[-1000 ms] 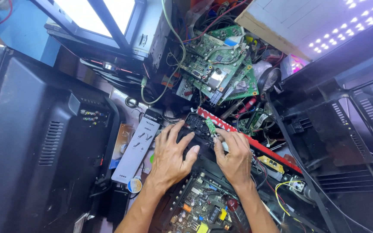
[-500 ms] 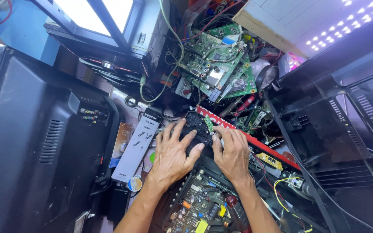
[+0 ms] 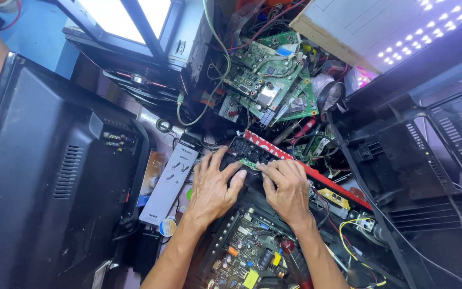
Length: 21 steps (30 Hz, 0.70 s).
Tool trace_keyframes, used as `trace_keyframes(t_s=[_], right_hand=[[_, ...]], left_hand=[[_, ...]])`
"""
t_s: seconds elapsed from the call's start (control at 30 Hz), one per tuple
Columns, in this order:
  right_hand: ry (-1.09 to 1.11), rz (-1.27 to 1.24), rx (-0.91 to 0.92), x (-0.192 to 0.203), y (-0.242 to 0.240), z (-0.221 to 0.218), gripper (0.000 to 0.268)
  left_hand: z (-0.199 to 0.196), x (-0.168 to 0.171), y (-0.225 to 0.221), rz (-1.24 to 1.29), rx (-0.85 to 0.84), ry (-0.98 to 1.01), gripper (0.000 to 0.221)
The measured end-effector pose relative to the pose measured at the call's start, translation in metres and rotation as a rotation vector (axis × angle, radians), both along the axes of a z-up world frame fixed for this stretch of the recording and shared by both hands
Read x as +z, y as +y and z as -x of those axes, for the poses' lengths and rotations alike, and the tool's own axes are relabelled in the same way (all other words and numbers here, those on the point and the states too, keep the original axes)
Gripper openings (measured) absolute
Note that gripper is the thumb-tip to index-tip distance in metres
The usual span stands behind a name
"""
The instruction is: Connecting internal components and wiring while repairing a television
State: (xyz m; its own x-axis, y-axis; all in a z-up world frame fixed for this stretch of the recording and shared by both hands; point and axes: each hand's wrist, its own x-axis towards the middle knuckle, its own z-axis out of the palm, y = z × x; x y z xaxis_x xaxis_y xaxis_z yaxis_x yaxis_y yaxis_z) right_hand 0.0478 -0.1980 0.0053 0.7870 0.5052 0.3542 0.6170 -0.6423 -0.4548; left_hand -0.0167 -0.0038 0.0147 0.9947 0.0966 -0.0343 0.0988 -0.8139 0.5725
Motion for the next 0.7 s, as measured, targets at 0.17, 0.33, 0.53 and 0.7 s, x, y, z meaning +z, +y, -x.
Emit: trace_keyframes(t_s=[0.17,0.33,0.53,0.7], right_hand=[[0.042,-0.064,-0.048,0.008,0.003,0.0,0.026],[0.075,-0.056,-0.047,0.005,0.002,0.0,0.042],[-0.066,0.124,0.059,-0.004,-0.002,0.0,0.044],[-0.052,0.09,0.031,-0.013,-0.005,-0.001,0.05]], left_hand=[[-0.002,-0.007,0.003,0.045,-0.013,-0.048,0.044],[-0.003,-0.008,0.004,0.091,-0.022,-0.09,0.044],[-0.004,0.002,0.003,0.058,-0.027,-0.032,0.045],[-0.006,0.003,0.002,-0.01,-0.031,-0.026,0.045]])
